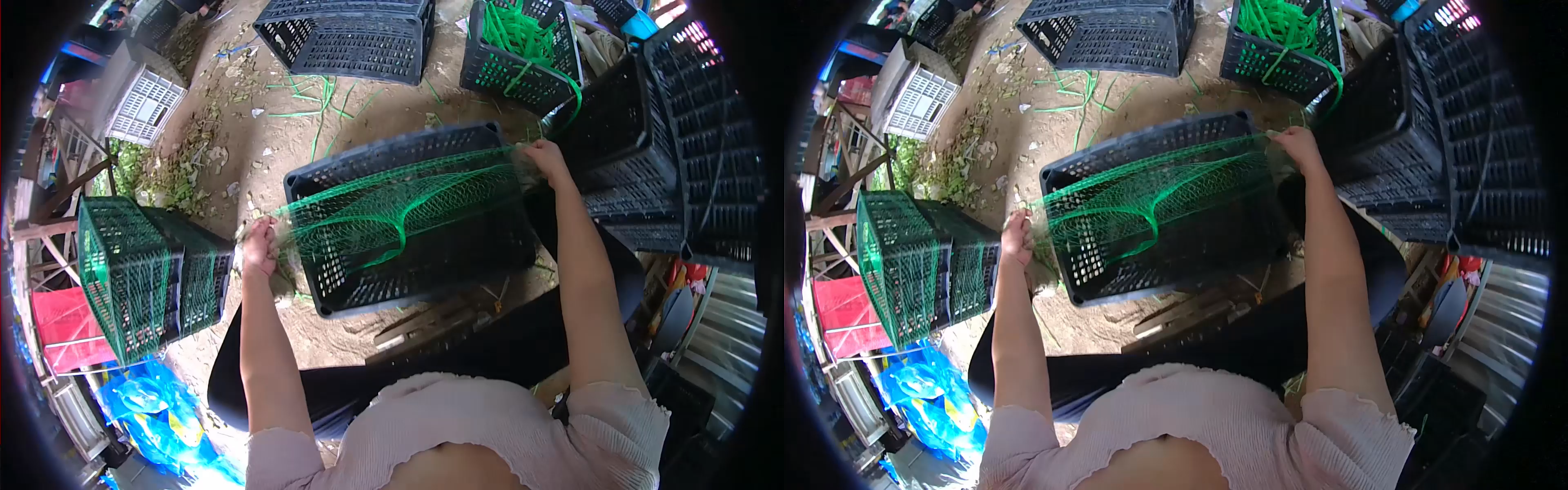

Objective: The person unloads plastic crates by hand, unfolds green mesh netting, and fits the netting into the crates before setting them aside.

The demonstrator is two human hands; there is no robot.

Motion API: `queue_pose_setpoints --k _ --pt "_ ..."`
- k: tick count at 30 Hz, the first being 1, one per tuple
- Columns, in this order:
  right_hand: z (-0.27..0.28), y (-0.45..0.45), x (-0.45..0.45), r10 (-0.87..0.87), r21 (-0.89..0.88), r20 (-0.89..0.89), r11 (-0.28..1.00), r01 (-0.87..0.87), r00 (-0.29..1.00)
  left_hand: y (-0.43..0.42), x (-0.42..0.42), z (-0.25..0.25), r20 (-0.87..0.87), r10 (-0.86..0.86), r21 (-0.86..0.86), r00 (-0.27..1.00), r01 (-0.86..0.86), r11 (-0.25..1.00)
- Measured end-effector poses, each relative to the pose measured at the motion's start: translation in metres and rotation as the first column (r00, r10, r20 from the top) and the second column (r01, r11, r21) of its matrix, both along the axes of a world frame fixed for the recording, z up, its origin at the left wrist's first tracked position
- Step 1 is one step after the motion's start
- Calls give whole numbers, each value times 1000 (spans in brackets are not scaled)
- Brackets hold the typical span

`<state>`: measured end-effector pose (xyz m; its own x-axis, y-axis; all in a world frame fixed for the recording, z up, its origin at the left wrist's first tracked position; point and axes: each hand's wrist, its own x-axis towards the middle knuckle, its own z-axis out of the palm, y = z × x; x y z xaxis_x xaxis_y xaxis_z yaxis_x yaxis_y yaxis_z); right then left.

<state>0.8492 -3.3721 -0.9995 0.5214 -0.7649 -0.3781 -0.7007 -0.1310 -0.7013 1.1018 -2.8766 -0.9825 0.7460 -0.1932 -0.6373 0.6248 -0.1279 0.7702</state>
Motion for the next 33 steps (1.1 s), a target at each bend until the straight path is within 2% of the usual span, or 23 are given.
queue_pose_setpoints --k 2,5,6,8,9,11,12,13,14,17,18,19,21,23,24,25,27,29,31,32,33 --pt "-21 -19 38 76 -145 -65 986 -85 995 -18 36 -6 -38 -22 -18 999 21 1000" --pt "-52 -47 90 111 -205 -196 967 -152 974 -37 88 -36 -90 -50 53 995 55 997" --pt "-65 -56 103 253 -234 -314 914 -333 915 -44 102 -48 -125 20 116 992 -6 993" --pt "-96 -71 107 474 -204 -547 725 -658 690 -38 106 -85 -244 73 229 967 -15 973" --pt "-124 -84 91 499 -180 -439 766 -617 747 -29 99 -98 -302 102 286 948 -12 958" --pt "-173 -108 51 500 -127 -198 840 -528 843 -16 70 -60 -473 -49 329 880 228 916" --pt "-151 -99 48 491 -28 -232 859 -511 839 8 64 -66 -554 -140 88 820 226 970" --pt "-105 -84 47 487 74 -266 871 -486 832 40 62 -76 -607 -244 -153 756 190 970" --pt "-65 -70 49 488 173 -297 873 -456 821 62 59 -79 -627 -354 -381 694 122 916" --pt "-10 -54 53 347 387 -443 906 -173 826 37 21 -21 -233 -211 -395 949 106 913" --pt "6 -46 48 274 435 -331 894 -111 903 -4 2 24 -93 -169 -571 981 86 816" --pt "12 -36 39 160 462 -227 886 -39 961 -13 -11 41 -179 36 -607 983 -139 782" --pt "14 -18 27 -89 530 -2 845 76 996 -26 -34 48 -225 237 -686 945 -326 650" --pt "11 5 19 -301 584 242 804 110 922 -12 -38 4 -536 227 -752 813 -582 309" --pt "12 18 20 -399 612 353 783 114 846 -21 -51 6 -443 243 -810 863 -502 304" --pt "13 29 23 -487 641 449 760 110 749 -30 -66 7 -490 197 -823 849 -525 216" --pt "38 88 41 -437 695 250 702 154 864 -22 -70 5 -591 -112 -786 799 -539 303" --pt "24 125 56 -283 638 149 760 127 947 -30 -84 31 -410 -146 -829 900 -301 472" --pt "-2 136 75 -547 763 226 614 203 806 -15 -87 23 -378 -209 -864 902 -262 430" --pt "-13 136 83 -665 821 237 527 220 709 -17 -95 30 -355 -129 -847 926 -260 464" --pt "-23 125 94 -707 830 402 550 95 581 -25 -107 47 -296 73 -770 952 -283 572"
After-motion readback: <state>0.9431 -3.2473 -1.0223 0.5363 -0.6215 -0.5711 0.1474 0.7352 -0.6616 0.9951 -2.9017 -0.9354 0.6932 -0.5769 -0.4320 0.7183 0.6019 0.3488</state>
